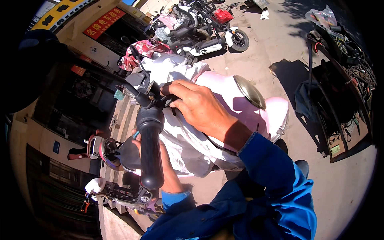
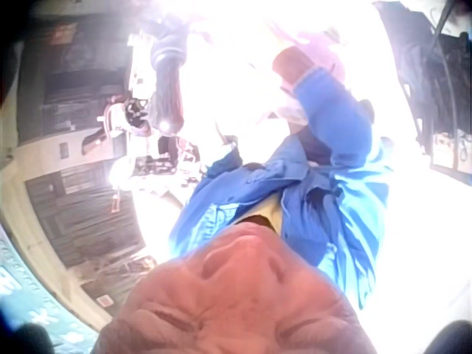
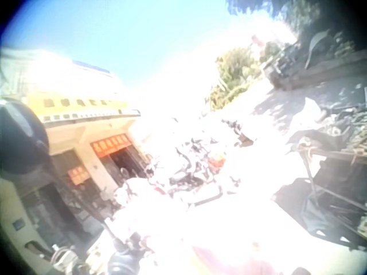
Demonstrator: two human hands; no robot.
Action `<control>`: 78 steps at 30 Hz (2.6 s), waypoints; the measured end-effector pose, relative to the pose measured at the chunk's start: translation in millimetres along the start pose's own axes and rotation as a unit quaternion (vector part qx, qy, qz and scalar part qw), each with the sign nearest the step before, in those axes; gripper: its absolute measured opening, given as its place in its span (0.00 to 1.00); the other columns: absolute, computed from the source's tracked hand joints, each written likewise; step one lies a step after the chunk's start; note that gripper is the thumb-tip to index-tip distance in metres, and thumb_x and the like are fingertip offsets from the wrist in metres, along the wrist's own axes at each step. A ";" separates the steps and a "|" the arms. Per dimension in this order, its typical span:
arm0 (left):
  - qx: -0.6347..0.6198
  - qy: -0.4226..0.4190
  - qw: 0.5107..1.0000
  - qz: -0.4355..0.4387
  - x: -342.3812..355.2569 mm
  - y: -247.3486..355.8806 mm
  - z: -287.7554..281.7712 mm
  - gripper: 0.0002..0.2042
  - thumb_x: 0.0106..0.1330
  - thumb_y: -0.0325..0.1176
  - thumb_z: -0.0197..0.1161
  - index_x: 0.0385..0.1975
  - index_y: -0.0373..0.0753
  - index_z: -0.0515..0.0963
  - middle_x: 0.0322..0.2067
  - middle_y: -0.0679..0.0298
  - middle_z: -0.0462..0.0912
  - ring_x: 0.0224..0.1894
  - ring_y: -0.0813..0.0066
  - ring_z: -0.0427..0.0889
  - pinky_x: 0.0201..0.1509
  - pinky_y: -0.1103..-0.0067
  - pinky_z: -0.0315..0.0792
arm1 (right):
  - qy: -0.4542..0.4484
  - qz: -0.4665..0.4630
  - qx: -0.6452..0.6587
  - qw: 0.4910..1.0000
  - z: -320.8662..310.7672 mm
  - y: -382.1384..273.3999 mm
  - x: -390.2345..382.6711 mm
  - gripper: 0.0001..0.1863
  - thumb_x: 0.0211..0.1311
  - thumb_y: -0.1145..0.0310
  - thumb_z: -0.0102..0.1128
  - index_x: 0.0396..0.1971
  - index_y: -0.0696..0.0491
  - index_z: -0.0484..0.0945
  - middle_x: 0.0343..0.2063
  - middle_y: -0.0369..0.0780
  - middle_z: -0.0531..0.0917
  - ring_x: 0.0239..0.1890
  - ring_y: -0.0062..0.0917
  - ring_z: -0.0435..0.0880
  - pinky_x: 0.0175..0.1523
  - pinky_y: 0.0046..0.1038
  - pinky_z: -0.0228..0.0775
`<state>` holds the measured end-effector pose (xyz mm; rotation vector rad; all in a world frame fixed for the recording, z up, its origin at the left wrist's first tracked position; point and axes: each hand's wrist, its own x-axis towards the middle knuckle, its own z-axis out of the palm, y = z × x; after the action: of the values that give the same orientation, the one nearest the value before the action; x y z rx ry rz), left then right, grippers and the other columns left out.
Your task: The person works on the handlebar assembly of a pink scooter, using a screwdriver to adjust components near the throttle and brake lever. They manipulate the handlebar grip and a white protective cover while performing the repair.
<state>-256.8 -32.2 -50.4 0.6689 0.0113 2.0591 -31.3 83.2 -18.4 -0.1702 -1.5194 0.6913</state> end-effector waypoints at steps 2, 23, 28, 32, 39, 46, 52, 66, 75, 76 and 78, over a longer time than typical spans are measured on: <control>-0.067 -0.043 0.996 -0.046 7.1 10.2 -0.9 0.13 0.74 0.23 0.56 0.55 0.25 0.75 0.55 0.48 0.81 0.59 0.57 0.80 0.67 0.62 0.75 | -0.005 0.010 -0.002 1.000 0.2 -0.9 3.0 0.14 0.60 0.82 0.63 0.46 0.59 0.77 0.40 0.49 0.82 0.43 0.52 0.82 0.44 0.44 0.74; 0.340 0.026 0.925 0.168 -8.9 -2.5 37.9 0.21 0.82 0.38 0.53 0.62 0.26 0.68 0.43 0.58 0.77 0.36 0.76 0.76 0.41 0.81 0.75 | -0.030 -0.028 -0.141 0.989 7.4 -15.4 5.1 0.17 0.56 0.82 0.67 0.47 0.60 0.77 0.41 0.49 0.81 0.43 0.48 0.84 0.46 0.40 0.77; 0.332 -0.015 0.932 0.148 -5.1 -9.8 30.5 0.20 0.77 0.32 0.61 0.62 0.29 0.68 0.45 0.56 0.79 0.37 0.75 0.80 0.42 0.81 0.75 | -0.043 -0.068 -0.212 0.974 4.8 -20.1 11.1 0.18 0.56 0.80 0.69 0.48 0.60 0.80 0.45 0.48 0.82 0.46 0.46 0.85 0.48 0.39 0.80; 0.369 -0.014 0.917 0.148 -11.4 -10.0 24.0 0.14 0.77 0.32 0.61 0.56 0.34 0.71 0.44 0.55 0.79 0.38 0.75 0.79 0.44 0.79 0.75 | -0.073 -0.034 -0.253 0.964 6.8 -35.8 12.3 0.21 0.58 0.81 0.68 0.53 0.56 0.81 0.49 0.46 0.83 0.46 0.45 0.85 0.49 0.38 0.79; 0.421 -0.058 0.885 0.188 -8.1 -13.2 14.2 0.03 0.78 0.25 0.55 0.46 0.35 0.74 0.46 0.51 0.84 0.38 0.72 0.82 0.47 0.74 0.78 | -0.068 0.043 -0.268 0.960 11.1 -40.8 10.0 0.20 0.63 0.82 0.63 0.56 0.59 0.81 0.47 0.45 0.85 0.48 0.34 0.87 0.53 0.29 0.78; 0.475 -0.172 0.811 0.295 6.2 -9.9 2.2 0.09 0.75 0.18 0.47 0.42 0.30 0.76 0.42 0.48 0.85 0.41 0.68 0.87 0.46 0.75 0.81 | -0.088 0.076 -0.300 0.947 13.0 -47.9 11.4 0.23 0.62 0.78 0.66 0.59 0.57 0.80 0.47 0.43 0.85 0.49 0.28 0.86 0.51 0.30 0.80; 0.364 -0.097 0.910 0.175 9.6 -10.3 -0.7 0.06 0.78 0.24 0.53 0.47 0.32 0.76 0.45 0.44 0.85 0.36 0.68 0.86 0.43 0.72 0.83 | -0.078 0.066 -0.406 0.908 16.4 -49.5 10.9 0.27 0.59 0.70 0.72 0.60 0.56 0.81 0.50 0.44 0.87 0.52 0.30 0.87 0.57 0.31 0.79; 0.336 -0.077 0.930 0.123 10.1 0.4 24.0 0.09 0.78 0.21 0.52 0.51 0.30 0.76 0.50 0.48 0.85 0.43 0.68 0.88 0.49 0.75 0.83 | -0.060 0.076 -0.451 0.887 32.7 -61.5 10.0 0.23 0.61 0.72 0.70 0.58 0.57 0.83 0.49 0.44 0.88 0.50 0.29 0.88 0.56 0.28 0.78; 0.331 -0.036 0.939 0.083 5.3 4.4 41.0 0.08 0.78 0.22 0.53 0.49 0.30 0.78 0.50 0.46 0.85 0.45 0.66 0.89 0.49 0.74 0.84 | -0.057 0.085 -0.424 0.900 34.9 -62.4 9.3 0.20 0.67 0.70 0.63 0.57 0.60 0.82 0.48 0.45 0.88 0.49 0.29 0.87 0.59 0.30 0.76; 0.331 -0.035 0.939 0.080 6.0 6.1 41.1 0.07 0.77 0.21 0.54 0.48 0.29 0.78 0.50 0.46 0.85 0.45 0.65 0.89 0.48 0.74 0.84 | -0.058 0.086 -0.417 0.903 34.6 -61.3 9.5 0.20 0.67 0.70 0.64 0.57 0.60 0.82 0.48 0.45 0.88 0.49 0.29 0.87 0.58 0.30 0.76; 0.400 -0.167 0.869 0.241 20.4 -4.9 18.4 0.07 0.75 0.20 0.55 0.46 0.29 0.79 0.51 0.45 0.84 0.46 0.63 0.88 0.49 0.73 0.84 | -0.057 0.084 -0.414 0.905 29.4 -58.8 9.3 0.23 0.60 0.73 0.70 0.58 0.56 0.83 0.48 0.43 0.88 0.50 0.27 0.88 0.57 0.28 0.78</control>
<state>-252.8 -17.9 -26.7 1.6749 0.5797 2.3555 -42.0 31.6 22.2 -0.9242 -1.8502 0.1410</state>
